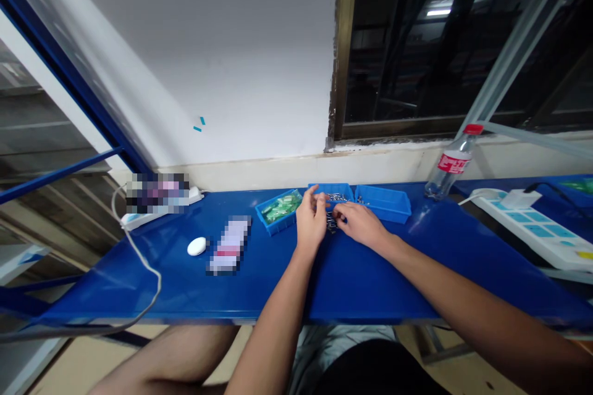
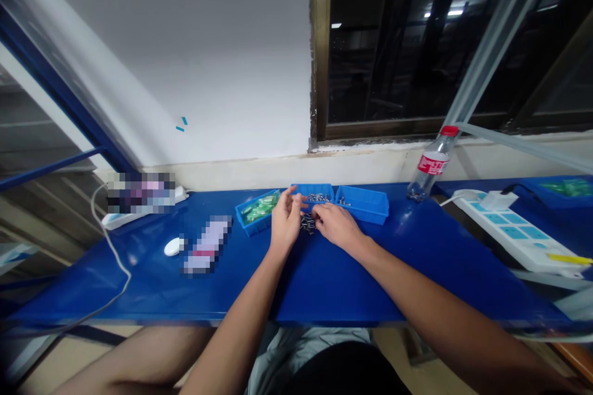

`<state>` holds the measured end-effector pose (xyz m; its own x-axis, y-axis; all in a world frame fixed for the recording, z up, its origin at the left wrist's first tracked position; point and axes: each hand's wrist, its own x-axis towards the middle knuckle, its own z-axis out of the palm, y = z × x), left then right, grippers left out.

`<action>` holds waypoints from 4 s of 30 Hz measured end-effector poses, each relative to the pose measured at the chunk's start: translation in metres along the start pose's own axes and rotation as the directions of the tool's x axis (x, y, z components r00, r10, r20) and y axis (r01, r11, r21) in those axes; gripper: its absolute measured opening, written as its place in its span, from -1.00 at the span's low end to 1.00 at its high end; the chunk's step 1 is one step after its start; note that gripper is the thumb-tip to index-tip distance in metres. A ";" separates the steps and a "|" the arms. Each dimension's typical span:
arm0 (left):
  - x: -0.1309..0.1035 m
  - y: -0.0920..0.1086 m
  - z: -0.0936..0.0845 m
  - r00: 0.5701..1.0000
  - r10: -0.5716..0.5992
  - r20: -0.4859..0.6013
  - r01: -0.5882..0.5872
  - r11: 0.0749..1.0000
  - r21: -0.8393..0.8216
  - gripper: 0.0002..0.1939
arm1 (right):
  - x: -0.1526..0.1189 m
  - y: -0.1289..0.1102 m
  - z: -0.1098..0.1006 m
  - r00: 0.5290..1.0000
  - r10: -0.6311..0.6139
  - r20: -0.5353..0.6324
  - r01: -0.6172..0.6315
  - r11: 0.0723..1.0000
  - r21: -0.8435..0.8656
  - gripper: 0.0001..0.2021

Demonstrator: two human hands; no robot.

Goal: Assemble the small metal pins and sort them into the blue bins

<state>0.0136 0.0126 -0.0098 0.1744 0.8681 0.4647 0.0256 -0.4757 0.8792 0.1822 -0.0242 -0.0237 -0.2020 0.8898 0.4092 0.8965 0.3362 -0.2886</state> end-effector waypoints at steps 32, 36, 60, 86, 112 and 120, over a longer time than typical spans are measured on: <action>-0.004 -0.001 0.004 0.961 -0.135 0.243 0.153 0.987 -0.057 -0.50 | -0.001 -0.001 -0.014 0.928 0.263 -0.265 -0.078 0.831 0.551 -0.87; -0.001 -0.002 0.004 0.959 -0.163 0.233 0.198 0.971 -0.135 -0.46 | -0.001 -0.001 -0.011 0.938 0.241 -0.248 -0.071 0.836 0.544 -0.88; -0.004 0.008 0.000 0.971 0.024 0.237 -0.042 0.997 0.070 -0.49 | 0.002 0.010 -0.018 0.950 0.309 -0.051 -0.210 0.750 0.627 -0.59; 0.003 0.002 -0.004 0.996 -0.082 -0.047 0.077 0.993 -0.089 -0.52 | 0.011 0.008 -0.013 0.906 0.407 -0.113 -0.218 0.680 0.700 -0.66; 0.000 0.007 -0.004 0.999 -0.001 0.041 -0.006 0.987 0.162 -0.59 | -0.002 0.006 -0.004 0.996 -0.001 -0.089 0.012 0.992 0.124 -0.81; -0.005 0.013 -0.004 0.979 0.000 0.203 -0.074 0.932 0.356 -0.61 | -0.002 -0.007 -0.012 0.952 0.143 -0.271 -0.022 0.914 0.404 -0.74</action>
<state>0.0093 0.0022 -0.0003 0.3704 0.8213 0.4340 0.3613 -0.5578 0.7472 0.1807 -0.0317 -0.0119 0.0427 0.8114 0.5829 0.6647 0.4125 -0.6229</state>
